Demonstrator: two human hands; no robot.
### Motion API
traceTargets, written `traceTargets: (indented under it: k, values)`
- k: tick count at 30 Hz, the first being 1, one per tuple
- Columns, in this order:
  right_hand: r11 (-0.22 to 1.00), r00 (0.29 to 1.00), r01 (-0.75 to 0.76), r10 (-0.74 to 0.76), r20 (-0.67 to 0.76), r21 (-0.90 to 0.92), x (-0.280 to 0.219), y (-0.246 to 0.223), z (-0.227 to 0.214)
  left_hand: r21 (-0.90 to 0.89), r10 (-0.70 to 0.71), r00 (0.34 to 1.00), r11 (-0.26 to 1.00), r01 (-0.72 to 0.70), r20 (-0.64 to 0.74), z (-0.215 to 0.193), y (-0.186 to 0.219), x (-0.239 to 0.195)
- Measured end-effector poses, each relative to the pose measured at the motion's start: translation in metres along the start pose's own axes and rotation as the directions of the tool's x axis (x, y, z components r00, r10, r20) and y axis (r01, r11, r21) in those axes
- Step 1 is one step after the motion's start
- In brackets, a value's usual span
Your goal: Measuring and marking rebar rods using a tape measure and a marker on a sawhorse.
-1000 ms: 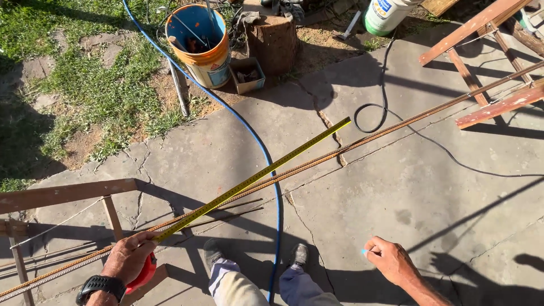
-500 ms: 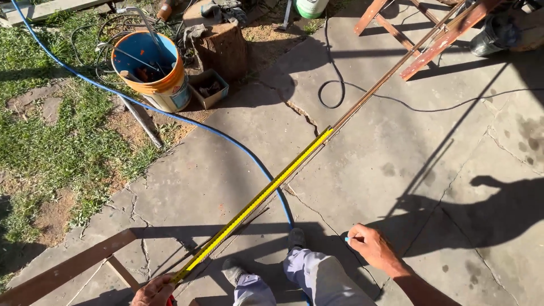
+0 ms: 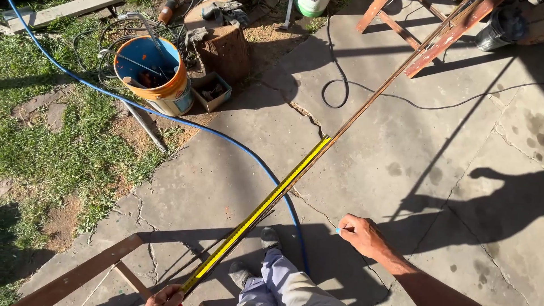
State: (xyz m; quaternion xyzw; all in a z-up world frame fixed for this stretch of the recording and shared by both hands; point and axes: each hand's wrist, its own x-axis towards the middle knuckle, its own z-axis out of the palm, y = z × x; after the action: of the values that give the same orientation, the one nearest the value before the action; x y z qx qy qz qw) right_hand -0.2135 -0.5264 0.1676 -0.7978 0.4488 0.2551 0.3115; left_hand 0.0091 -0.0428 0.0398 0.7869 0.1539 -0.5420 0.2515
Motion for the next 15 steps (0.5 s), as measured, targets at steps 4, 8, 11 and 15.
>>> traceTargets:
  k: [4, 8, 11, 15]
  values:
    - [0.999, 0.999, 0.047, -0.047, -0.002, 0.012, 0.016, -0.001, -0.003, 0.135, 0.063, 0.987, 0.990, -0.043, -0.150, 0.013, -0.016, 0.024]
    - [0.997, 0.997, 0.075, -0.075, 0.004, 0.034, 0.025, -0.005, -0.005, 0.081, -0.021, 0.992, 0.996, 0.031, -0.126, 0.012, -0.016, 0.023]
    - [0.997, 0.997, 0.076, -0.076, 0.016, 0.034, 0.035, -0.003, -0.006, 0.056, -0.030, 0.990, 0.998, 0.037, -0.134, 0.014, -0.025, 0.034]
    - [0.998, 0.997, 0.062, -0.063, 0.035, 0.013, 0.042, -0.013, -0.009, 0.060, 0.013, 0.990, 0.998, -0.005, -0.143, 0.010, -0.031, 0.035]
